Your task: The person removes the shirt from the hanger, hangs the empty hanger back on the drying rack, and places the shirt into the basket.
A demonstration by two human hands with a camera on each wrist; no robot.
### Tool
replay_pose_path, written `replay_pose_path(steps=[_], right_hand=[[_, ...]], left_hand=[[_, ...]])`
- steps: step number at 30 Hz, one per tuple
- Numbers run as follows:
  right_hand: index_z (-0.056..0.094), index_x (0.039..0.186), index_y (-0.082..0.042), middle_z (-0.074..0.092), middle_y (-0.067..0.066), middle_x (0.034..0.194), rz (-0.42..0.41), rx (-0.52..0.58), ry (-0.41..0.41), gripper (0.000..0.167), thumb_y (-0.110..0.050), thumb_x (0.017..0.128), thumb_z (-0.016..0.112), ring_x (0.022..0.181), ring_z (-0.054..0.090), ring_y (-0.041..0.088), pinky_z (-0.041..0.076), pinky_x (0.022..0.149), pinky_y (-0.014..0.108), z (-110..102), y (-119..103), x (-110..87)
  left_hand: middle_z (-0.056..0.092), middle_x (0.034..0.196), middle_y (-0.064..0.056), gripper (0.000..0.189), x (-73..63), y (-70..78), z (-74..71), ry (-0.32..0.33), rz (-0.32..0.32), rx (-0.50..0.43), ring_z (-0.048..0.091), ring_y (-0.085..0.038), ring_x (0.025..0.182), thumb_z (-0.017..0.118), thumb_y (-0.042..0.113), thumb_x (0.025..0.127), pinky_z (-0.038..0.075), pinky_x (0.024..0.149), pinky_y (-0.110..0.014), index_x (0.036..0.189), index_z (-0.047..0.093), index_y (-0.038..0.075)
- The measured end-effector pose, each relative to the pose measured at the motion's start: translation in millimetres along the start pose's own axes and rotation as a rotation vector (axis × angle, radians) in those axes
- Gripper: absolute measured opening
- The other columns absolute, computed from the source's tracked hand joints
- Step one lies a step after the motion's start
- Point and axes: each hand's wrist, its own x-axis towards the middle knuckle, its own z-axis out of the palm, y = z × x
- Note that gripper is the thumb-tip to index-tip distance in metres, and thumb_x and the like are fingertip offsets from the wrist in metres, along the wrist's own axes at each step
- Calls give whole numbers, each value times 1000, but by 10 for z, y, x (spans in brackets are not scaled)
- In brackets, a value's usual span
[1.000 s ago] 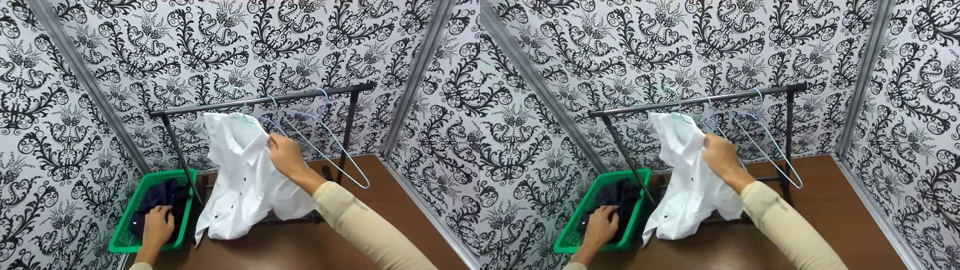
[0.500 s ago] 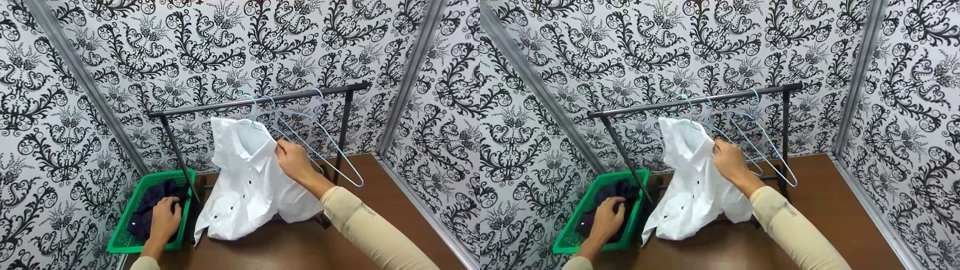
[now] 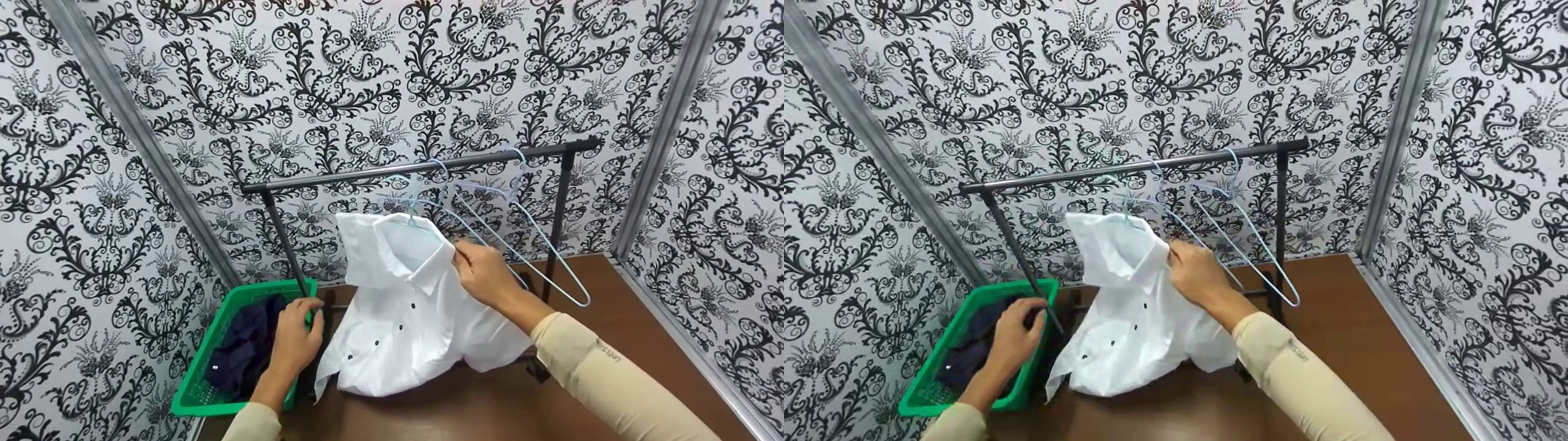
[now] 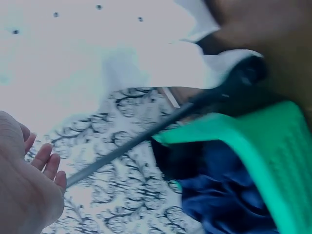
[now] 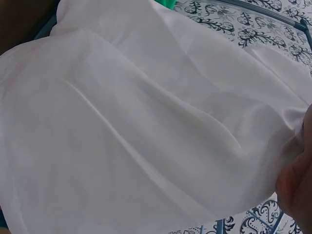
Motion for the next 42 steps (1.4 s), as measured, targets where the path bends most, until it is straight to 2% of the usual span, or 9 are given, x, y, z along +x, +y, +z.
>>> replay_pose_path(steps=[6, 10, 16, 21, 25, 28, 35, 39, 42], right_hand=[[67, 83, -8, 67, 8, 72, -110, -63, -6, 15, -2, 96, 65, 63, 60, 22, 52, 60, 38, 2, 76, -116], [71, 91, -8, 72, 9, 82, -150, -79, -23, 9, -1, 94, 67, 73, 69, 26, 58, 68, 41, 1, 150, -198], [74, 94, -6, 74, 10, 83, -209, -35, 14, 10, 2, 90, 70, 74, 71, 25, 59, 68, 41, 24, 173, -294], [75, 96, -4, 75, 8, 86, -246, 26, 19, 13, 5, 89, 71, 76, 71, 21, 59, 68, 36, 56, 154, -373], [75, 95, -4, 74, 7, 85, -271, 57, 20, 14, 7, 87, 71, 74, 69, 19, 58, 67, 34, 79, 139, -395], [76, 93, -5, 73, 5, 82, -282, 71, 22, 14, 6, 86, 71, 72, 68, 17, 57, 66, 32, 103, 126, -384], [76, 94, -7, 73, 3, 79, -263, 64, -18, 10, 1, 90, 72, 67, 65, 14, 54, 63, 29, 166, 102, -382], [78, 98, -9, 79, 3, 89, -240, 53, -9, 11, -2, 91, 74, 74, 73, 15, 58, 67, 31, 149, 98, -389], [80, 100, -10, 83, 3, 95, -225, 48, 5, 12, -3, 91, 75, 81, 78, 17, 61, 70, 33, 120, 92, -373]], left_hand=[[76, 114, -15, 16, 310, 308, 1, 116, 64, -143, 70, -37, 106, 74, 3, 96, 52, 96, -57, 111, 77, 7], [76, 116, -16, 19, 488, 564, 29, 154, 142, -204, 70, -37, 112, 75, -2, 92, 52, 99, -55, 109, 78, 5], [74, 126, -15, 21, 710, 955, 126, 103, 253, -251, 68, -38, 117, 74, 1, 94, 51, 102, -56, 113, 77, 9], [69, 136, -15, 24, 790, 1172, 203, 29, 347, -186, 65, -36, 126, 75, 9, 96, 47, 108, -56, 119, 77, 16], [71, 133, -11, 20, 825, 1262, 229, 9, 406, -128, 66, -31, 126, 78, 16, 96, 48, 106, -53, 116, 78, 17], [73, 127, -8, 13, 849, 1289, 247, -11, 421, -147, 67, -30, 122, 79, 19, 95, 50, 102, -50, 107, 78, 15], [74, 121, -7, 6, 867, 1311, 281, -43, 420, -169, 67, -28, 118, 76, 13, 97, 52, 106, -46, 97, 71, 9], [74, 120, -10, 7, 849, 1337, 292, -79, 421, -128, 69, -30, 117, 72, 15, 101, 55, 105, -46, 101, 70, 8], [74, 119, -12, 7, 843, 1353, 301, -97, 398, -155, 69, -31, 116, 71, 15, 101, 55, 104, -47, 101, 70, 8]])
